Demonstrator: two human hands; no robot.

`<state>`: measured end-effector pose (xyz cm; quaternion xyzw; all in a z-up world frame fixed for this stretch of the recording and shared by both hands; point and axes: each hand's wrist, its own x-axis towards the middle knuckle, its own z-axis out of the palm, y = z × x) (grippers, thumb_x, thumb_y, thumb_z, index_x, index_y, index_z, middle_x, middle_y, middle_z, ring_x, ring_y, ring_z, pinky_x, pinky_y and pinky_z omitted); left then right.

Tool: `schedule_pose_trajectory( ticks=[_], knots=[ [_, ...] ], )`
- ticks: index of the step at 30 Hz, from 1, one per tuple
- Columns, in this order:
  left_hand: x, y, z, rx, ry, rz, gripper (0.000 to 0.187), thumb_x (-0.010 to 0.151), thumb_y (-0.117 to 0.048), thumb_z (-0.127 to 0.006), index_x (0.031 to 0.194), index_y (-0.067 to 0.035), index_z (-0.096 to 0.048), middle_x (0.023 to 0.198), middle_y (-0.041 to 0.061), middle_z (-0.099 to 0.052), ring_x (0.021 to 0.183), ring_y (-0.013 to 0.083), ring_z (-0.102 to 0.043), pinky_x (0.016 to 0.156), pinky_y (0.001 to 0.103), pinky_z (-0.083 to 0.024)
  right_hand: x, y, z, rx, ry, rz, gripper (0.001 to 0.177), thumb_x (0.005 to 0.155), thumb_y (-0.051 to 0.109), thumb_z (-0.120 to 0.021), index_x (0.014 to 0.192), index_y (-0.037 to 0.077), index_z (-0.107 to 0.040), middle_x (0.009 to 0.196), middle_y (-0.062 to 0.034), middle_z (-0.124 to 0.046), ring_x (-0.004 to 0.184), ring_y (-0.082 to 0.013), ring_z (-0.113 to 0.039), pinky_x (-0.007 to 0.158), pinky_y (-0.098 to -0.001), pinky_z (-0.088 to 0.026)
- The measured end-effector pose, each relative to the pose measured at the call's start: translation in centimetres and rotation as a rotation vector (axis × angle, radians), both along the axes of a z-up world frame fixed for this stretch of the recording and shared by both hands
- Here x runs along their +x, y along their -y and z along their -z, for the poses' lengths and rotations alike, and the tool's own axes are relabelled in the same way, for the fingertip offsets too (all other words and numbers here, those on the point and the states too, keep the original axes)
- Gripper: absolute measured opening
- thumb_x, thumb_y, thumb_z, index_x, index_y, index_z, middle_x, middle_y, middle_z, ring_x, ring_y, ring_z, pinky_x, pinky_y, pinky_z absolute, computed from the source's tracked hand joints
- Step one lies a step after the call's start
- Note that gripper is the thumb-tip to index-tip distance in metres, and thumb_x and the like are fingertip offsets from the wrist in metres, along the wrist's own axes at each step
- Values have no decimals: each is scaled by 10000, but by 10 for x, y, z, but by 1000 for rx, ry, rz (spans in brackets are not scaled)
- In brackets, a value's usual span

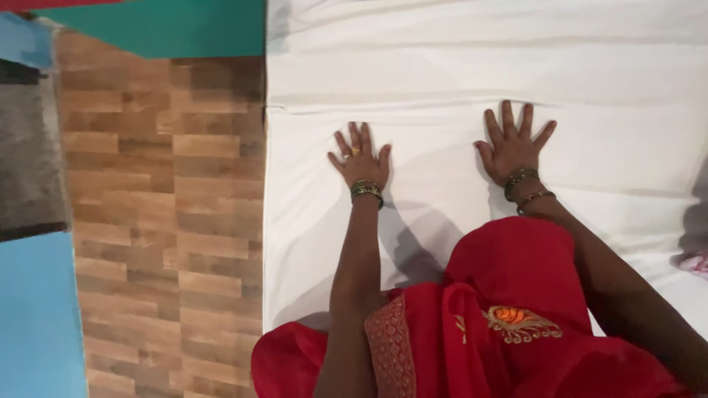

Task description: The person smooths a white bedsheet on a bed by hand, moving from the center to the edges and corners. They then tuck the sheet under the mattress along the sides to secure it.

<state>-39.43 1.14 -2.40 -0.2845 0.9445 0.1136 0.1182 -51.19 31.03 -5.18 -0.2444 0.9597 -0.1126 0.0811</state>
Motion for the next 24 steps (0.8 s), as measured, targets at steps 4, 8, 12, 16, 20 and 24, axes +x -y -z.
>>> schedule_pose_trajectory(
  ticks=[4, 8, 12, 16, 20, 24],
  knots=[
    [-8, 1, -4, 22, 15, -47, 803, 970, -681, -340, 1636, -257, -195, 1727, 1, -87, 1583, 319, 24, 1211, 654, 44, -3, 5, -7, -1, 25, 21, 711, 1016, 572, -330, 1623, 202, -307, 1725, -115, -149, 1567, -458, -2, 1076, -842, 96],
    [-11, 4, 1, -16, -21, -32, 824, 961, -680, -354, 1639, -238, -202, 1727, 4, -105, 1584, 320, 18, 1209, 651, 32, -5, 9, -11, -9, 53, 40, 707, 1045, 575, -322, 1635, 186, -299, 1728, -132, -146, 1581, -461, 5, 1091, -839, 103],
    [-7, 3, 3, -19, -31, -31, 818, 980, -685, -369, 1645, -239, -201, 1730, 12, -109, 1592, 325, 11, 1218, 660, 20, -4, 9, -9, -9, 29, 24, 719, 1029, 574, -321, 1627, 175, -294, 1729, -129, -143, 1571, -455, 17, 1076, -840, 108],
    [-5, 5, 7, -1, -46, -21, 832, 972, -694, -389, 1646, -243, -200, 1732, 13, -115, 1593, 323, 0, 1212, 680, -15, -3, 6, -6, -23, -6, 0, 710, 1036, 558, -333, 1621, 156, -311, 1721, -148, -165, 1554, -467, 5, 1058, -839, 98],
    [-3, 26, 11, 117, 16, 60, 878, 893, -701, -443, 1602, -229, -229, 1714, 32, -109, 1554, 328, -13, 1169, 668, -37, -13, 2, -6, -82, -59, -38, 650, 1011, 466, -464, 1562, 122, -448, 1649, -204, -296, 1497, -515, -136, 1141, -761, 6],
    [12, 30, 21, 56, -348, 11, 808, 983, -690, -426, 1622, -200, -353, 1712, 42, -269, 1618, 283, -187, 1315, 593, -104, -51, -6, -13, -394, -24, -16, 449, 1124, 315, -499, 1509, 85, -538, 1527, -194, -461, 1489, -402, -375, 1296, -683, -142]
  ],
)
